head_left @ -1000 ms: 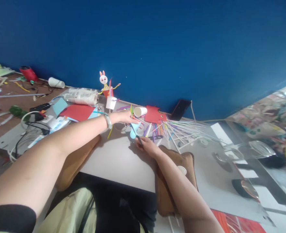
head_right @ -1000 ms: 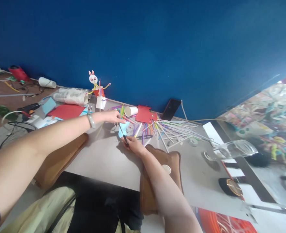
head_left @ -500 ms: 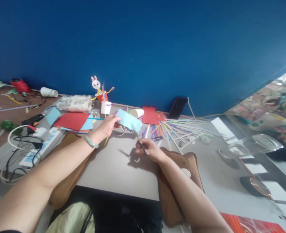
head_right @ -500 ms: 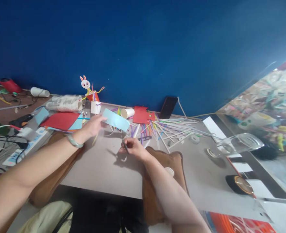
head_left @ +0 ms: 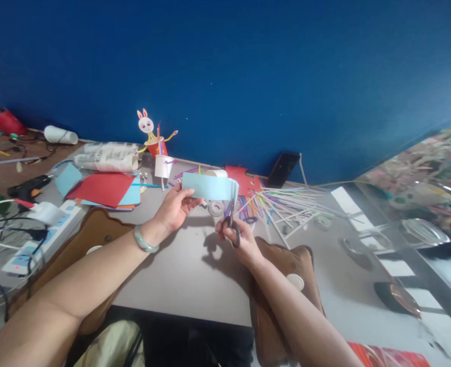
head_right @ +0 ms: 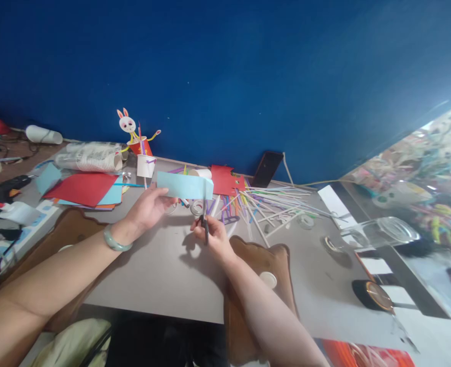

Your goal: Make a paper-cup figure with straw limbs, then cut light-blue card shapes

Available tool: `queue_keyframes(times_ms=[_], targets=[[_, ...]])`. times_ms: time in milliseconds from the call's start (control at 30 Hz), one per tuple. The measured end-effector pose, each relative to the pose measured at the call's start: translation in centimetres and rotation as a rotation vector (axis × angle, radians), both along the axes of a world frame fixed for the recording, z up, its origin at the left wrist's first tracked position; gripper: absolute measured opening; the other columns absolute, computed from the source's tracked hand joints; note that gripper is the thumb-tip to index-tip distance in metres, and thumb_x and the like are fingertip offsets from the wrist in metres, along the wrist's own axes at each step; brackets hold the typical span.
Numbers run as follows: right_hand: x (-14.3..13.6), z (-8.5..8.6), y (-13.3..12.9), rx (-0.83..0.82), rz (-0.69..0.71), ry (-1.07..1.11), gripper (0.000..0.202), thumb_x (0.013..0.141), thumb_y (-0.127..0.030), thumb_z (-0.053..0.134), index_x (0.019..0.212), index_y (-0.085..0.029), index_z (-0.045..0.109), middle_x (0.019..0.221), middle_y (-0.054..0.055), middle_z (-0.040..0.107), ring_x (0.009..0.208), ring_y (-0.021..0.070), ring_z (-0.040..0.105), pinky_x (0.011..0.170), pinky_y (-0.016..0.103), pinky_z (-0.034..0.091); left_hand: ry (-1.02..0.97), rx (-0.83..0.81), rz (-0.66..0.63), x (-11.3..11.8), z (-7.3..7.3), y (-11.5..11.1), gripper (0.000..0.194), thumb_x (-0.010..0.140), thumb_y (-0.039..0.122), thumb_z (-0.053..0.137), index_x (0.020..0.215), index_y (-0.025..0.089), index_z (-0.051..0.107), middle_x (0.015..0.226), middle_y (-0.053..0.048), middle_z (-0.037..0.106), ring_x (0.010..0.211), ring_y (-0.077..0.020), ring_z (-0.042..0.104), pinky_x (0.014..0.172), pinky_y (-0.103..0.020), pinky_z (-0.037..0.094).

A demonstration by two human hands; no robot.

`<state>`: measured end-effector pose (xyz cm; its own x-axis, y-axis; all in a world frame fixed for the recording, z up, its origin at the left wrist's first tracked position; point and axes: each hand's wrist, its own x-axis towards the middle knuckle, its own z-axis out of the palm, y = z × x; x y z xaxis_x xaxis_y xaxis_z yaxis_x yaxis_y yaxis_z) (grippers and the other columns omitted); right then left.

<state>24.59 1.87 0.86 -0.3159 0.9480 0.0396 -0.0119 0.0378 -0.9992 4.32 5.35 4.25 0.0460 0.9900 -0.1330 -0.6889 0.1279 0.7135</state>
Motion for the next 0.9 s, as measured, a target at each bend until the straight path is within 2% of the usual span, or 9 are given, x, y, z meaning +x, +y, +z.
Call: queue_keyframes(times_ms=[133,233,300,467,700,900], targets=[[-0.4,0.5,-0.4,-0.092,0.285,-0.125,0.056,0.071,-0.071,0.067,0.079,-0.016,0.06,0.074,0.004,0.061,0.065,0.0144,0.053,0.062,0.029,0.039,-0.047,-0.059,0.097,-0.2,0.2,0.6,0.023,0.066,0.014,0.074,0.079,0.016,0.055,0.072,0.002,0.066,0.064,-0.0121,0.067,0.07,-0.027,0.056],[-0.8,1.0,-0.6,-0.141,0.367,-0.253,0.062,0.069,-0.076,0.066,0.076,-0.015,0.059,0.07,0.003,0.059,0.065,0.0136,0.05,0.061,0.028,0.037,-0.037,-0.102,0.097,-0.3,0.3,0.7,0.023,0.066,0.017,0.075,0.08,0.016,0.057,0.075,0.001,0.067,0.064,-0.0118,0.066,0.067,-0.026,0.054],[-1.1,1.1,-0.7,-0.16,0.35,-0.308,0.062,0.067,-0.076,0.067,0.074,-0.015,0.057,0.068,0.001,0.057,0.064,0.0127,0.047,0.06,0.027,0.036,-0.044,-0.097,0.091,-0.2,0.3,0.6,0.025,0.066,0.018,0.076,0.082,0.016,0.058,0.079,0.001,0.067,0.064,-0.0098,0.064,0.065,-0.024,0.052],[-1.4,0.8,-0.7,-0.139,0.28,-0.351,0.062,0.068,-0.077,0.066,0.075,-0.016,0.055,0.072,0.001,0.056,0.067,0.013,0.047,0.061,0.026,0.037,-0.032,-0.107,0.052,0.5,-0.2,-0.1,0.028,0.064,0.02,0.077,0.085,0.015,0.059,0.074,0.002,0.063,0.061,-0.0082,0.058,0.057,-0.021,0.045],[-1.4,0.4,-0.8,-0.139,0.263,-0.357,0.064,0.068,-0.079,0.063,0.077,-0.016,0.054,0.071,0.0,0.054,0.066,0.0123,0.045,0.061,0.027,0.034,0.049,-0.05,0.005,1.0,-1.2,-0.8,0.031,0.066,0.023,0.077,0.093,0.015,0.063,0.084,-0.001,0.067,0.077,-0.0127,0.063,0.068,-0.024,0.049],[-1.2,0.7,-0.7,-0.124,0.258,-0.325,0.065,0.07,-0.081,0.059,0.079,-0.016,0.054,0.075,0.003,0.057,0.068,0.0141,0.048,0.063,0.029,0.035,0.134,-0.057,0.0,1.4,-1.8,-1.0,0.033,0.064,0.021,0.075,0.095,0.014,0.066,0.093,-0.004,0.069,0.085,-0.0164,0.063,0.067,-0.026,0.049]])
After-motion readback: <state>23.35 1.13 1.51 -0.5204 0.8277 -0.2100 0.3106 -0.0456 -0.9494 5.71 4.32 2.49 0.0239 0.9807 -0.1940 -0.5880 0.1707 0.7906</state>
